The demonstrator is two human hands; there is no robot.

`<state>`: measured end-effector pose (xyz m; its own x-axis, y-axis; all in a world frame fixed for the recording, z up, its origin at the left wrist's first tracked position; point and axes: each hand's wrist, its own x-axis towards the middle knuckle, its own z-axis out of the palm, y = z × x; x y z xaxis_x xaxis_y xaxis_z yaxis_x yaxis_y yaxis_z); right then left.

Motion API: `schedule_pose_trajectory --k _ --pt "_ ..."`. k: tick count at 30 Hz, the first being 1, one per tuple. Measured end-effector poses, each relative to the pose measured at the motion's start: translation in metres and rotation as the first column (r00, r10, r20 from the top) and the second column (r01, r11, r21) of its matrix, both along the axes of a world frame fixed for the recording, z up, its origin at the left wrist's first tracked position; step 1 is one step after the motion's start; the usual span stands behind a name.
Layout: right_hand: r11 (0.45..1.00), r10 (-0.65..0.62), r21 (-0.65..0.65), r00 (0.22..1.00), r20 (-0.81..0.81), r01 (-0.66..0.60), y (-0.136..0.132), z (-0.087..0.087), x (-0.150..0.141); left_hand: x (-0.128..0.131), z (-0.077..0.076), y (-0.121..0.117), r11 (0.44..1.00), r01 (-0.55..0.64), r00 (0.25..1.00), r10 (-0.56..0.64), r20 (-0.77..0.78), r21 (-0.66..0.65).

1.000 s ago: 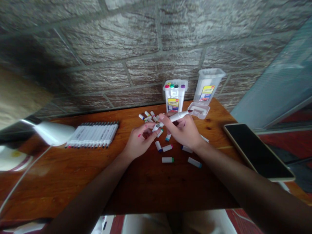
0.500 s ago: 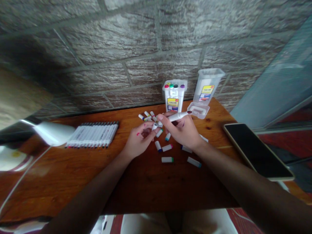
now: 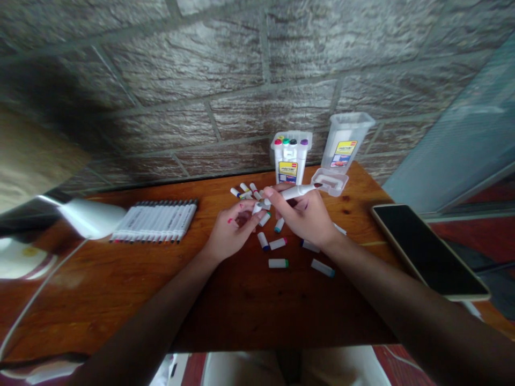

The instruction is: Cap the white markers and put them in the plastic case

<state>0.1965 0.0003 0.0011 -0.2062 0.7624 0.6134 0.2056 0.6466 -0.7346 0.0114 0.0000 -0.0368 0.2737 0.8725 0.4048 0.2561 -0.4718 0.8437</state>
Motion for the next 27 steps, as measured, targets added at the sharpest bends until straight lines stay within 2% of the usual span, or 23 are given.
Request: schedule_pose_trajectory --k 13,18,23,27 --pt "0.999 0.031 0.014 0.999 0.014 -0.031 -0.0012 0.001 0.0005 0.0015 0.0023 -0.0003 1.0 0.008 0.999 -0.007 -0.034 0.029" --pt "1.0 -0.023 0.002 1.0 0.017 0.023 -0.0016 0.0029 0.0011 0.0016 0.0028 -0.0004 0.999 0.001 1.0 -0.001 -0.015 0.039" --pt "0.999 0.013 0.03 0.999 0.041 -0.015 -0.0023 0.0024 0.0006 0.0017 0.0039 -0.0015 1.0 0.002 1.0 -0.002 -0.024 0.027" --pt "1.0 -0.023 0.021 0.999 0.034 0.022 -0.0027 0.0035 0.0006 0.0016 0.0047 -0.0018 1.0 -0.016 0.999 0.016 -0.028 0.017"
